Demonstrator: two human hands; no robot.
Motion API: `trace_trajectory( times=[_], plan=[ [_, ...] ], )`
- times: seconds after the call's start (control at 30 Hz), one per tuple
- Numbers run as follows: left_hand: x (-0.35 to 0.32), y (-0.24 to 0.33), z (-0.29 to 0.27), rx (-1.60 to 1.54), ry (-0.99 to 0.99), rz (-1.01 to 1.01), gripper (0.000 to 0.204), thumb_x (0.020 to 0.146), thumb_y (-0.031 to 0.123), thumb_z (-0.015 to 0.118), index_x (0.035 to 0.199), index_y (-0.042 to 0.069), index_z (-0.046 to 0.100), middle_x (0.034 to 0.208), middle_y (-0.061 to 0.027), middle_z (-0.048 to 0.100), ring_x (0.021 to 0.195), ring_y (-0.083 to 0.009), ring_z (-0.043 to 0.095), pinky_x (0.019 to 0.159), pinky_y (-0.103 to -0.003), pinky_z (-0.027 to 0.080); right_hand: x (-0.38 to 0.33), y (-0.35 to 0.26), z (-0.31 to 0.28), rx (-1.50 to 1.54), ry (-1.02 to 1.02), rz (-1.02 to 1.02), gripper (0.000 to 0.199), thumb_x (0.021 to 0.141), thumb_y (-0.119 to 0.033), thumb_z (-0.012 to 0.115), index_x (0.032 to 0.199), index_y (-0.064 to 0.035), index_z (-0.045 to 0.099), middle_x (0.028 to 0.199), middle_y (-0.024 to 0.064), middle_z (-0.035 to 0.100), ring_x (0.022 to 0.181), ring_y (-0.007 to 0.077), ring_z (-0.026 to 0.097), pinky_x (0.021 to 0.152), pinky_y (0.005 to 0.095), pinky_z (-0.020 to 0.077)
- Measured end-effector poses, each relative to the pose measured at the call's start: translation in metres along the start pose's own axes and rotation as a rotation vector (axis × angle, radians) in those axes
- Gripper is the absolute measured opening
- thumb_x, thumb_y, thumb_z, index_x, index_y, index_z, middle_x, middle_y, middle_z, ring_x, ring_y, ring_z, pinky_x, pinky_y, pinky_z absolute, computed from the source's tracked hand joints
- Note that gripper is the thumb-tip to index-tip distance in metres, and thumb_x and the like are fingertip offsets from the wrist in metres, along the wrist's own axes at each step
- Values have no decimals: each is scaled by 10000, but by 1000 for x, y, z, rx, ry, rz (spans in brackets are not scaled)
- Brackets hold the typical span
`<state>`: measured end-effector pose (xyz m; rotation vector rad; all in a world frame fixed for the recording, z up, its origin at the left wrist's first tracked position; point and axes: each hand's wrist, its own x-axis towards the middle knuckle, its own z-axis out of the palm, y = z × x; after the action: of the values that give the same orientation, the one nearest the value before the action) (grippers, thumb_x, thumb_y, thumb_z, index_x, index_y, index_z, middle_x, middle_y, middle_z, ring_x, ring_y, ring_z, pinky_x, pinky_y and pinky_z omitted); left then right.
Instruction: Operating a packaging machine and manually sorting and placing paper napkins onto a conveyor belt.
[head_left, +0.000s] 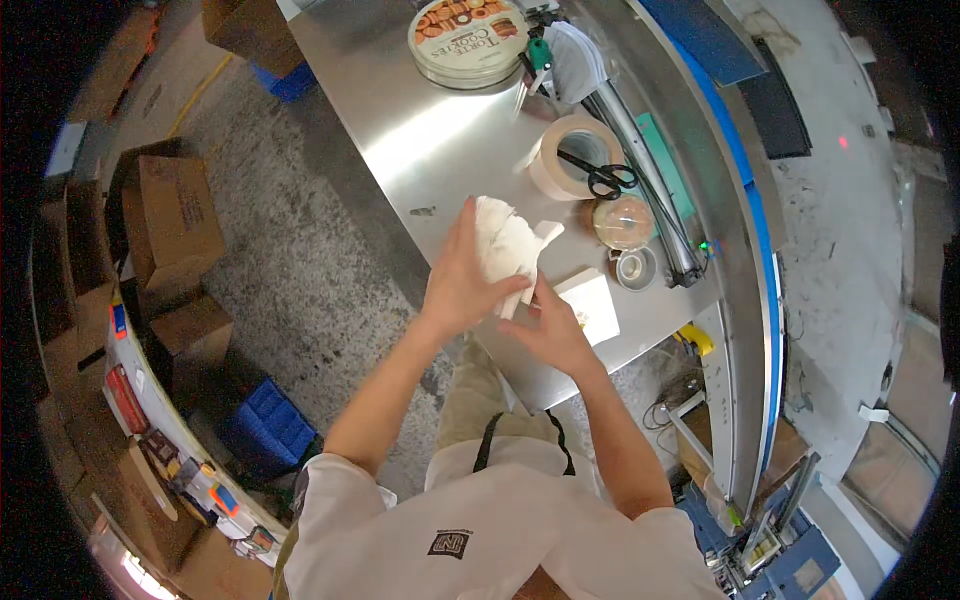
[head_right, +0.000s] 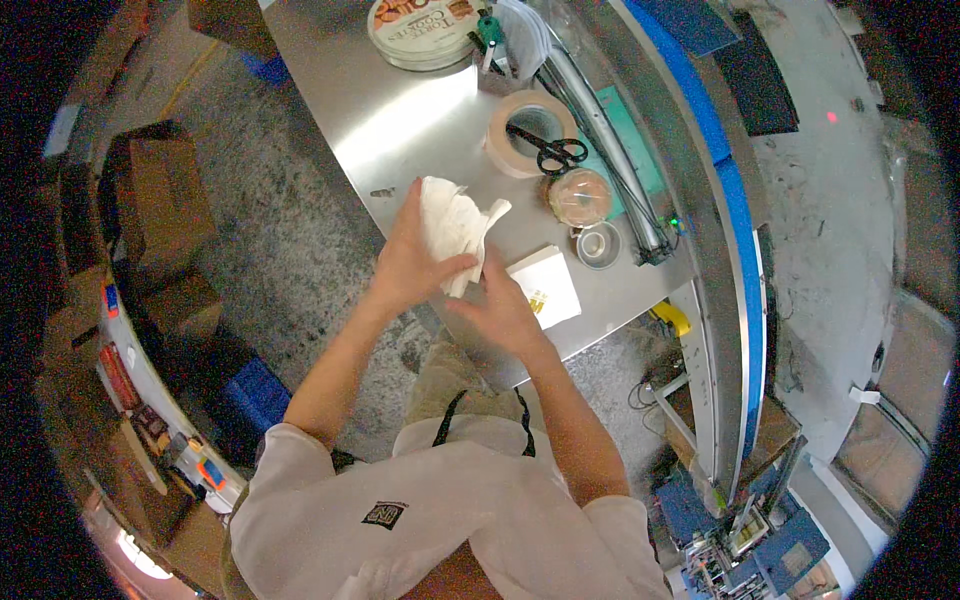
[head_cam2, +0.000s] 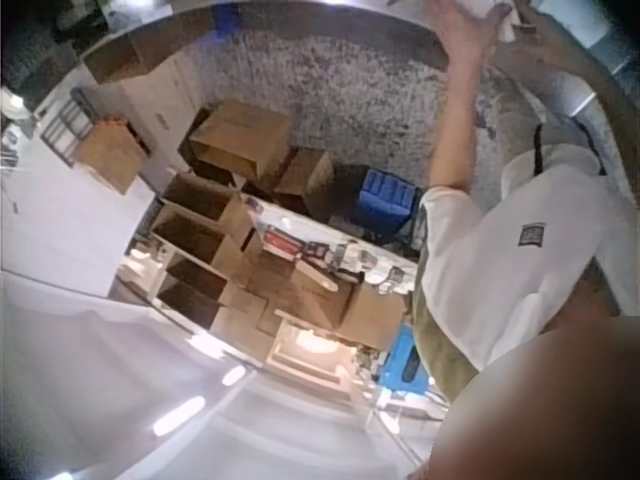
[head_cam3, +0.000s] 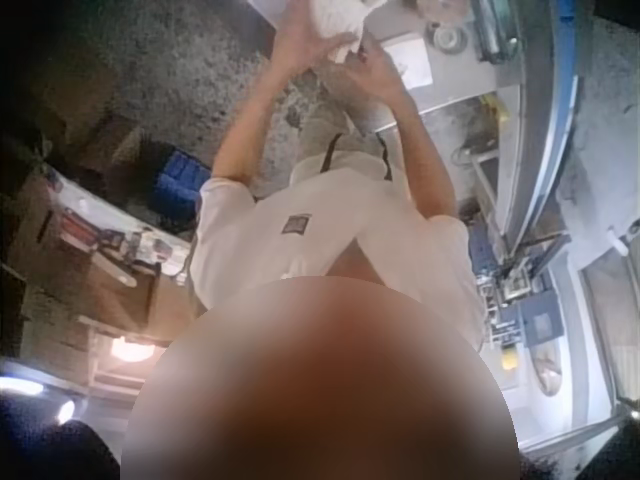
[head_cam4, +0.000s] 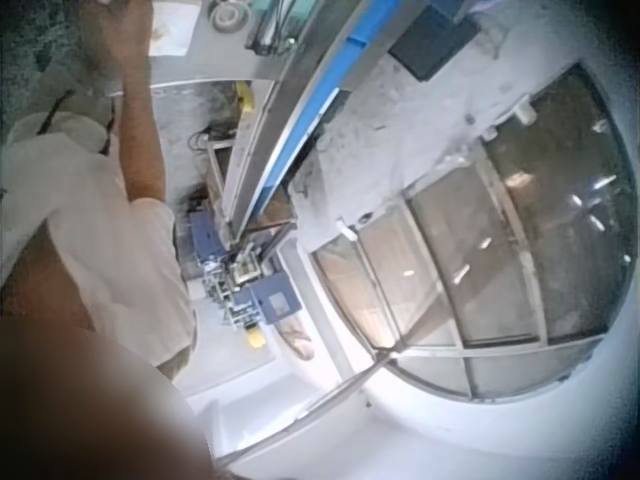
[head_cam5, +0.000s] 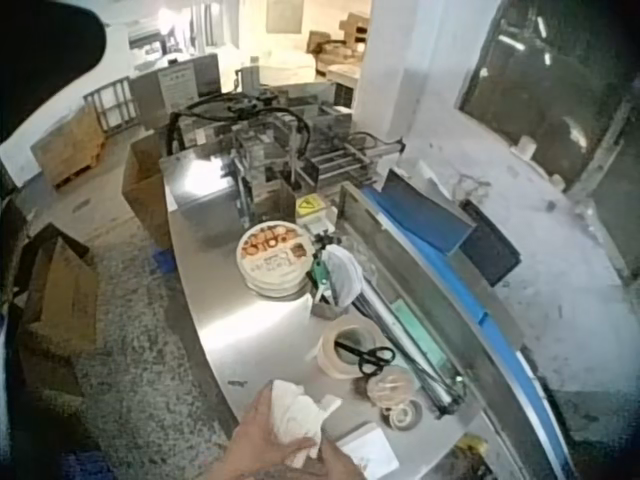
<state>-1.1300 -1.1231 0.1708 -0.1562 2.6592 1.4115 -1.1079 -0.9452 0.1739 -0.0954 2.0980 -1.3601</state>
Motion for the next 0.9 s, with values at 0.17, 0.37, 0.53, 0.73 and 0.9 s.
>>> trace_trajectory(
  times=[0.17, 0.37, 0.53, 0.73, 0.9],
  plan=[
    [-3, 8, -8, -162, -43, -173, 1137, 672, 296, 846, 1468, -63, 117, 1364, -281, 452, 1247, -390, 487, 1017, -407, 414, 2, 6, 2, -125, 52, -109, 978, 707, -182, 794, 1474, -23, 209, 1302, 227, 521, 1148, 352, 562, 943, 399, 469],
    [-15, -18, -6, -167, 1, -66, 1022, 694, 265, 831, 1441, -79, 225, 1304, -264, 521, 1207, -362, 537, 991, -397, 435, 14, 0, 22, -214, 187, -195, 1043, 708, -150, 786, 1446, 65, 81, 1357, 293, 408, 1210, 445, 480, 970, 456, 442],
    [-19, -19, -7, -507, -93, -151, 899, 718, 247, 807, 1408, -71, 325, 1291, -260, 536, 1184, -344, 559, 987, -388, 439, 24, 11, 26, -186, 327, -100, 1017, 719, -173, 778, 1452, 59, 112, 1262, 268, 517, 1119, 417, 564, 891, 432, 487],
    [-13, -24, -1, -216, -36, -114, 882, 734, 277, 794, 1409, -53, 332, 1253, -237, 567, 1144, -325, 581, 970, -379, 450, 23, 2, 16, 49, 170, -130, 993, 729, -138, 763, 1435, 77, 98, 1339, 324, 415, 1162, 459, 513, 947, 451, 461],
    [5, 2, 13, -382, -42, -48, 782, 750, 286, 784, 1342, -48, 396, 1175, -192, 600, 1068, -293, 606, 931, -378, 471, 28, 0, 30, -112, 190, -229, 924, 713, -98, 758, 1433, 56, 200, 1374, 251, 427, 1271, 377, 435, 1029, 427, 387]
  ],
)
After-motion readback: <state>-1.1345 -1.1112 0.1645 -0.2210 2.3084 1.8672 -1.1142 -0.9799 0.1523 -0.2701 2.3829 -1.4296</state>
